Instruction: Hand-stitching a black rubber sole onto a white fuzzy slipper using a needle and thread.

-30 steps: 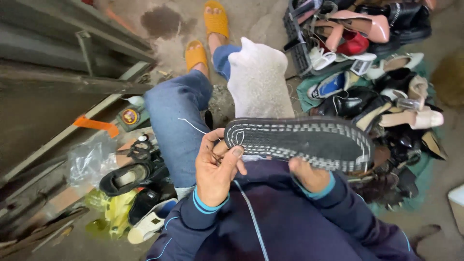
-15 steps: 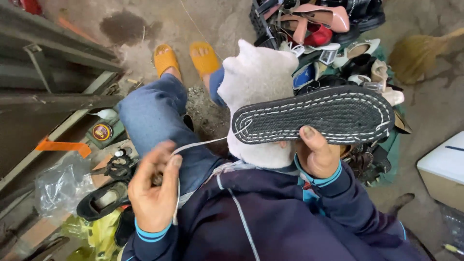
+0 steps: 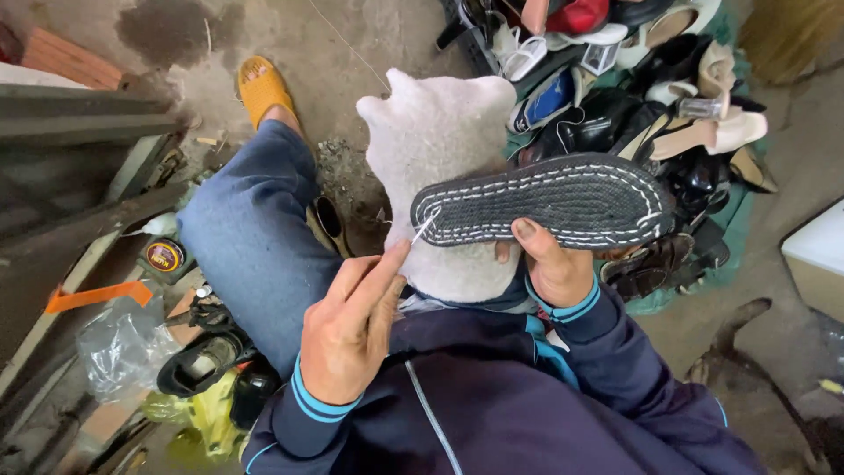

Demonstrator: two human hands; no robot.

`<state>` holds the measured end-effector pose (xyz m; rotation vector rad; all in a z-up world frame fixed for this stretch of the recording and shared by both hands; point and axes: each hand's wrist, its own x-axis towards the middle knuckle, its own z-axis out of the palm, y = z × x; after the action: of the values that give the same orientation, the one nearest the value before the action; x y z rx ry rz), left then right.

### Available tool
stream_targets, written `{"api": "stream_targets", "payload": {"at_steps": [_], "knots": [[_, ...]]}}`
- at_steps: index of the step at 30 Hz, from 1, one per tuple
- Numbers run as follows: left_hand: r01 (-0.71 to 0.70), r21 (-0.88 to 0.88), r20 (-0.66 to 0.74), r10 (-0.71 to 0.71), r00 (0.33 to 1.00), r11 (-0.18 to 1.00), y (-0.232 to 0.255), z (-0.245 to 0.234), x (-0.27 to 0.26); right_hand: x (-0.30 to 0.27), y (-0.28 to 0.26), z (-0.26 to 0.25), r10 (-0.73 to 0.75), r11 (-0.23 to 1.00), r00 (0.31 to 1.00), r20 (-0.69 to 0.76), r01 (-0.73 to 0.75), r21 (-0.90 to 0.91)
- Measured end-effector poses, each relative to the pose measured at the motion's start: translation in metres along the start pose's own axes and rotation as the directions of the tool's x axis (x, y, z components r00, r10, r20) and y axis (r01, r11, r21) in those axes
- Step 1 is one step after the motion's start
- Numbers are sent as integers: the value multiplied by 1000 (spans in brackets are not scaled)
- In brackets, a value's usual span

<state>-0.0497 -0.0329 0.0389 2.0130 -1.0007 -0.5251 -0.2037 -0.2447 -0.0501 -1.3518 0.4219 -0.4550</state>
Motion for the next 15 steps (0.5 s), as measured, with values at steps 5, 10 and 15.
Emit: {"api": "stream_targets", "payload": {"at_steps": [5, 10, 15], "knots": [[30, -8, 158, -28, 987, 1000, 0, 7, 29, -10, 17, -16, 31, 996, 996, -78, -25, 83], [43, -1, 228, -42, 973, 999, 2, 15, 44, -63, 64, -54, 126, 968, 933, -336, -190, -164], [34, 18, 270, -38, 962, 999, 6, 14, 50, -34, 34, -40, 228, 962, 958, -172, -250, -113]]}}
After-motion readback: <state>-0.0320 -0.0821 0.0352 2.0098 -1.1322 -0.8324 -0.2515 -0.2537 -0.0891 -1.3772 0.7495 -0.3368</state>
